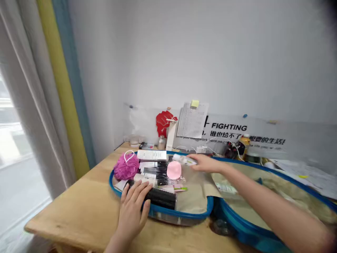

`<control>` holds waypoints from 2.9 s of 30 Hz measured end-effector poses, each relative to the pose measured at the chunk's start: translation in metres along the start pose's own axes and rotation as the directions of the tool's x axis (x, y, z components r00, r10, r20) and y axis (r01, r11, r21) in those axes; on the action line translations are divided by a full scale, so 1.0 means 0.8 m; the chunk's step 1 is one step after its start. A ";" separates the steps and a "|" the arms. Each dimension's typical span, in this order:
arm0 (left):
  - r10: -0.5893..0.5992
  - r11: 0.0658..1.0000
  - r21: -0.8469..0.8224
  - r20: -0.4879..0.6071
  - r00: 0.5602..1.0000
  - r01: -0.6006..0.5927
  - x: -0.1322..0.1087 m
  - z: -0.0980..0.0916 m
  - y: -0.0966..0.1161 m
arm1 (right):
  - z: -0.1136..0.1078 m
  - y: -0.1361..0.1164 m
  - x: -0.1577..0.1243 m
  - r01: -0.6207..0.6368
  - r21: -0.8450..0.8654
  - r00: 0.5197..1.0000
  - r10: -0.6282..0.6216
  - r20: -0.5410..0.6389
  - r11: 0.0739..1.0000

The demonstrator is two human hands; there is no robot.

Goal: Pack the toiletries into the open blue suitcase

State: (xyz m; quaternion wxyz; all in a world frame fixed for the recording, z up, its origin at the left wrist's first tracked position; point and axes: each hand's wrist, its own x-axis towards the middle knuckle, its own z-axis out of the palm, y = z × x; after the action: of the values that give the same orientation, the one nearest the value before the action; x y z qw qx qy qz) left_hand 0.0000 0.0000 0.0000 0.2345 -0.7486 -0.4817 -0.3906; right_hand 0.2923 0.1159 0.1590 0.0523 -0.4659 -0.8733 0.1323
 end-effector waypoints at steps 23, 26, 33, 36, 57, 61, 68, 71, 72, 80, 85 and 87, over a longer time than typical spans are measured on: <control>-0.012 1.000 0.002 0.014 1.000 0.012 0.000 -0.003 0.002 | 0.099 -0.078 0.120 0.206 0.139 0.978 -0.203 -0.040 0.969; -0.021 1.000 0.003 0.016 1.000 0.021 -0.001 -0.002 0.002 | 0.044 -0.039 0.092 0.113 0.185 0.992 -0.102 -0.068 0.976; -0.006 1.000 0.001 -0.002 1.000 0.006 0.000 -0.001 0.002 | -0.024 0.106 -0.031 -0.314 0.060 0.947 0.317 -0.056 0.948; 0.008 1.000 -0.001 -0.024 1.000 -0.008 0.001 -0.001 0.002 | 0.003 0.148 -0.075 -0.414 -0.052 0.907 0.417 0.063 0.909; -0.018 1.000 -0.002 -0.001 1.000 0.018 0.001 -0.002 0.004 | -0.031 0.126 -0.071 -0.377 0.037 0.918 0.379 -0.116 0.925; -0.039 0.999 -0.011 0.009 0.999 0.039 0.000 -0.003 0.005 | -0.030 0.059 -0.006 -0.207 0.083 0.965 0.218 -0.146 0.975; -0.029 1.000 -0.008 0.014 1.000 0.029 0.002 -0.005 0.005 | 0.068 -0.067 0.113 -0.015 0.045 0.991 0.021 -0.133 0.999; -0.032 0.999 -0.006 0.022 0.999 0.032 0.002 -0.005 0.005 | 0.096 -0.092 0.134 0.023 0.021 0.991 -0.020 -0.130 0.999; -0.031 0.999 -0.006 0.024 0.999 0.031 0.002 -0.005 0.005 | 0.101 -0.096 0.137 0.034 0.018 0.991 -0.031 -0.131 0.999; -0.037 0.999 0.003 0.022 0.999 0.037 0.000 -0.002 0.005 | 0.121 -0.108 0.147 0.101 0.070 0.988 -0.091 -0.127 0.992; -0.019 1.000 0.009 0.020 1.000 0.019 -0.002 -0.001 0.003 | 0.090 -0.101 0.130 0.164 0.198 0.985 -0.152 -0.078 0.966; -0.017 1.000 0.017 0.022 1.000 0.017 -0.002 0.000 0.002 | 0.058 -0.078 0.110 0.152 0.259 0.988 -0.142 -0.060 0.954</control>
State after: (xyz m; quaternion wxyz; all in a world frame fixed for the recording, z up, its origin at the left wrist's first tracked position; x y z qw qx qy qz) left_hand 0.0013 -0.0019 -0.0013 0.2318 -0.7468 -0.4940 -0.3802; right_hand 0.1829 0.1468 0.1292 0.1410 -0.3912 -0.8791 0.2331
